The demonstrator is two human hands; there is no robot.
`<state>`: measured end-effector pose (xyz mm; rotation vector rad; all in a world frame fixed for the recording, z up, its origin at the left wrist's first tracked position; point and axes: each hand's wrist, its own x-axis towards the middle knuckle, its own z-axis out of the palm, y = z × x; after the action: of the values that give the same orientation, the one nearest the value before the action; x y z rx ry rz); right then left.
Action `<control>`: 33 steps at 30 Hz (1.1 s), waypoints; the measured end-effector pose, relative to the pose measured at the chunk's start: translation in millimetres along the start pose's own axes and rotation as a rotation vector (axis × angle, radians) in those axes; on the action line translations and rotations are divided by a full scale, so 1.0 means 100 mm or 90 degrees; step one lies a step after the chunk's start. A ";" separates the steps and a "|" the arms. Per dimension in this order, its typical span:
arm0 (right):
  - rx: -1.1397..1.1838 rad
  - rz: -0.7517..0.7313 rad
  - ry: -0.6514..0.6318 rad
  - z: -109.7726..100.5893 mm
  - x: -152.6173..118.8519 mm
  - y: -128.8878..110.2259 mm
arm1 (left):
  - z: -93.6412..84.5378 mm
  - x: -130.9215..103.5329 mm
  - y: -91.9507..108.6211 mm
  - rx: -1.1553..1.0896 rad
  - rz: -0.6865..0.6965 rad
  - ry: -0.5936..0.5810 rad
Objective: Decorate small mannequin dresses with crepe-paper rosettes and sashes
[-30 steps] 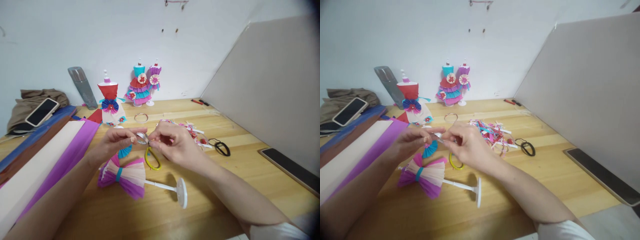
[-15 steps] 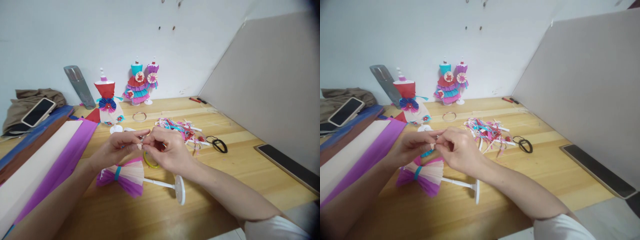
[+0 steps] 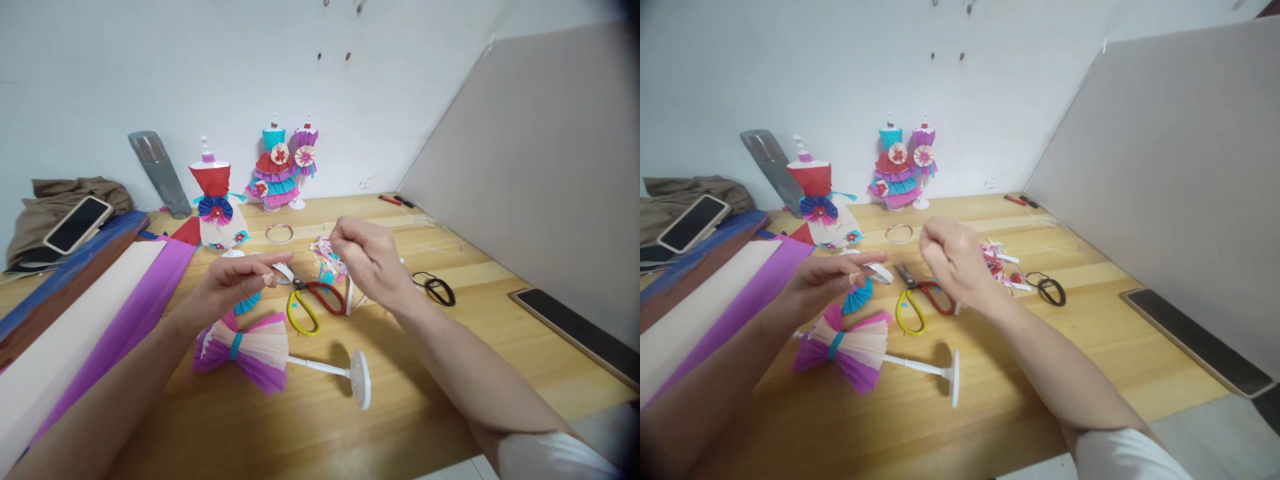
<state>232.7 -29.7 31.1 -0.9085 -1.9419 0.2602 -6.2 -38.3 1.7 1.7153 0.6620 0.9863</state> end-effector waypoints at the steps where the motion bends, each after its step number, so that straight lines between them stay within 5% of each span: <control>1: -0.015 0.010 0.016 -0.02 0.03 0.08 | -0.01 0.00 -0.01 -0.005 -0.004 0.009; 11: -0.173 0.137 0.100 -0.13 0.14 0.49 | -0.06 -0.01 -0.03 -0.140 -0.028 0.096; 20: -0.272 0.169 0.108 -0.22 0.16 0.82 | -0.05 0.00 -0.04 -0.159 -0.039 0.072; 25: -0.266 0.064 0.091 -0.17 0.16 0.84 | -0.05 0.00 -0.06 -0.156 -0.047 0.075; 28: -0.135 0.129 0.024 -0.11 0.13 0.69 | -0.05 0.00 -0.07 -0.158 -0.048 0.074; 33: 0.234 0.198 -0.240 0.10 0.03 0.40 | -0.06 0.00 -0.09 -0.139 -0.055 0.065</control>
<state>243.3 2.7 6.9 -0.9562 -1.9852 0.9980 -10.5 -32.3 -5.5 1.4424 0.6636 1.0499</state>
